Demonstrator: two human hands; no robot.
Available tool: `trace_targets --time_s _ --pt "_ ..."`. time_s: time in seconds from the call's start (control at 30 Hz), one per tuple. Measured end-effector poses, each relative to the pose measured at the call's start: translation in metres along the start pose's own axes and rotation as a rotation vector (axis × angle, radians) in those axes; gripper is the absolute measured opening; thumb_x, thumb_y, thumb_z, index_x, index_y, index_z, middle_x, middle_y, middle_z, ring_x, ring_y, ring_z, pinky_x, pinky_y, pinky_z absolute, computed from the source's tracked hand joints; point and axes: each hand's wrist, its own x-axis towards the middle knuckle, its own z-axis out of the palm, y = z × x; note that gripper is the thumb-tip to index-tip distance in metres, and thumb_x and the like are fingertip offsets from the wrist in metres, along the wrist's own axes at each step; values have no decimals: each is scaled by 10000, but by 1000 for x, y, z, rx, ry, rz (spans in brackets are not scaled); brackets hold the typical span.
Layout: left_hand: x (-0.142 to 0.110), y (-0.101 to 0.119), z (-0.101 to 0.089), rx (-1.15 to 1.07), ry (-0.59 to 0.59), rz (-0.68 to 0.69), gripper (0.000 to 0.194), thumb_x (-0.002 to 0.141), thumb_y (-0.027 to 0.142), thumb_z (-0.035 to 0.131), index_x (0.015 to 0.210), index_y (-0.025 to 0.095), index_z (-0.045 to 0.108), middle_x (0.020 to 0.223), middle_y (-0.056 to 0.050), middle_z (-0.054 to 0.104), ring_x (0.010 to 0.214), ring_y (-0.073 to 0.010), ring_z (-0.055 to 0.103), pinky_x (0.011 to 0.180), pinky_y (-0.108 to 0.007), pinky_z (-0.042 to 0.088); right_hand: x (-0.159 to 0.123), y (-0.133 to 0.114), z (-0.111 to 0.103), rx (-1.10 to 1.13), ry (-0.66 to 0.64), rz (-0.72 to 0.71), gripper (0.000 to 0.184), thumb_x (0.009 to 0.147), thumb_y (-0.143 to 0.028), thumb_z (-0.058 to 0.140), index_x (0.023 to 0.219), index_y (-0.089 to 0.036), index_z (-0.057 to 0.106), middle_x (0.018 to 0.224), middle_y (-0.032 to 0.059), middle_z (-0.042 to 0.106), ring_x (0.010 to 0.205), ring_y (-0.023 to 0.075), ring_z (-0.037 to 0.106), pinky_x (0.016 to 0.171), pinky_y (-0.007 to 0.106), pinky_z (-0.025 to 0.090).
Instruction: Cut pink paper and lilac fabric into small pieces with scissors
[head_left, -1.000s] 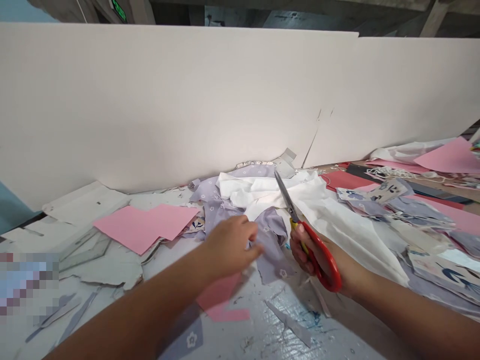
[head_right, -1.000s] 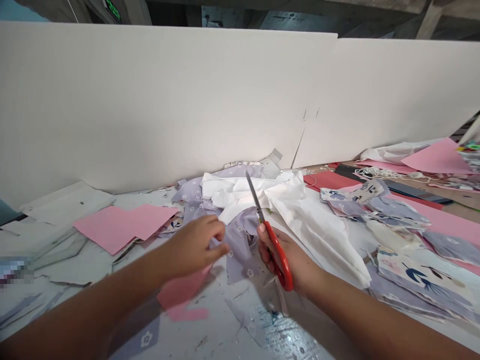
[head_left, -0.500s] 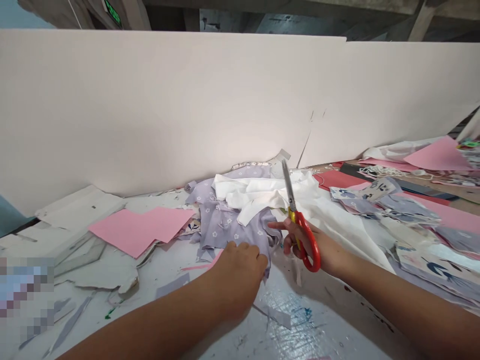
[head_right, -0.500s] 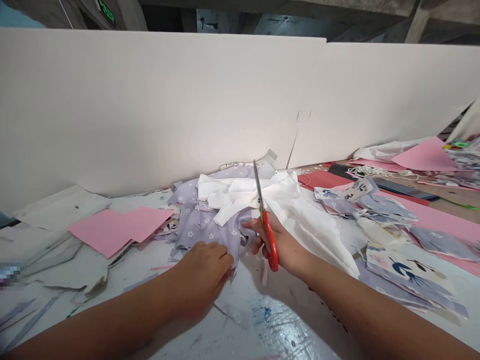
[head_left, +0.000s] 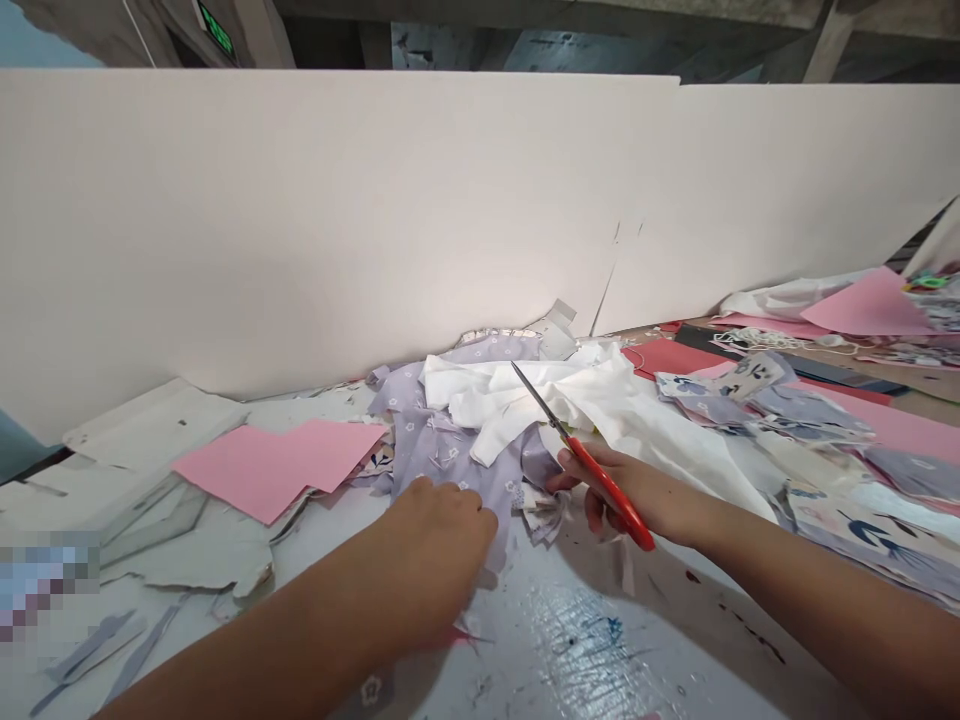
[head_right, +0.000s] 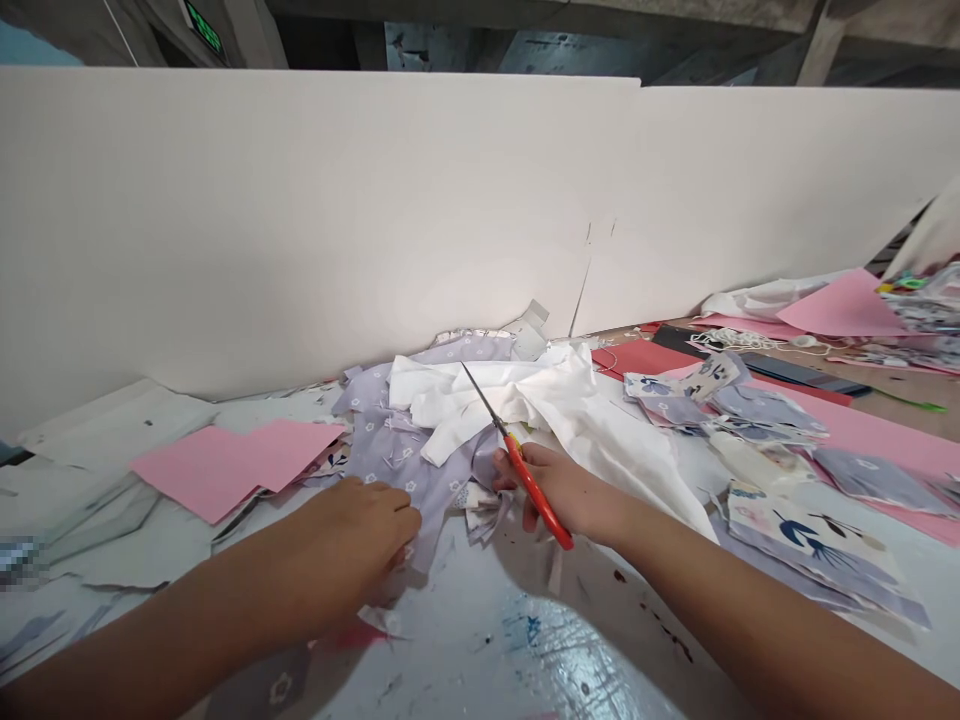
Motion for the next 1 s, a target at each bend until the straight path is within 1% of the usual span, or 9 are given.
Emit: trace_targets --time_s 0.07,0.17,0.23,0.37,0.5,0.63,0.7,0.83,1.0 --pt "1 6 3 7 -28 -19 177 578 182 586 738 185 510 729 -34 550 634 -206 507 561 -327 367 -1 -1 -5 -5 24 -49 380 720 -563 454 759 -188 504 752 21 569 467 79 451 424 218 331" --pt "5 18 22 61 21 -28 192 573 146 546 755 181 495 722 -48 536 628 -215 500 580 -360 369 -3 -1 -17 -37 49 -124 309 708 -494 516 747 -188 519 637 -22 472 507 80 412 482 214 341" --pt "6 24 39 109 116 -18 187 561 162 539 734 185 472 683 -41 506 607 -214 480 590 -389 360 -3 -1 -25 -103 53 -158 291 697 -461 543 824 -199 535 634 -24 452 569 105 433 545 231 362" --pt "7 26 58 179 143 -29 223 520 130 536 716 184 445 635 -23 454 554 -188 439 551 -363 344 -6 1 -35 -292 1 -133 293 697 -468 525 857 -222 540 726 1 509 656 145 460 598 252 374" --pt "9 25 52 232 202 -119 339 523 126 521 853 169 461 687 -37 456 617 -195 439 598 -376 344 -16 -5 -42 -471 -129 -74 277 745 -487 448 799 -220 502 760 5 477 685 157 436 612 261 371" --pt "13 27 43 171 296 -48 571 560 178 507 1114 158 368 851 -77 467 714 -209 430 586 -336 339 -25 -12 -56 -674 -304 -112 354 790 -525 342 839 -208 492 712 -1 425 631 142 395 613 275 351" --pt "16 27 42 130 309 12 469 591 195 489 1051 160 407 845 -75 470 701 -200 426 569 -321 327 -25 -13 -64 -695 -340 -6 446 790 -573 275 864 -197 503 675 -4 415 565 124 379 551 261 340" --pt "16 27 42 118 277 93 108 635 152 445 740 175 439 674 -41 458 589 -165 406 529 -302 295 -20 -10 -74 -679 -428 145 578 763 -642 204 837 -173 534 634 12 478 480 107 413 503 247 347" --pt "10 30 40 163 226 -49 139 579 195 501 700 169 440 617 -45 460 549 -173 421 543 -336 311 -15 -9 -71 -644 -478 143 618 732 -681 222 750 -166 564 536 1 477 405 96 421 450 235 338"
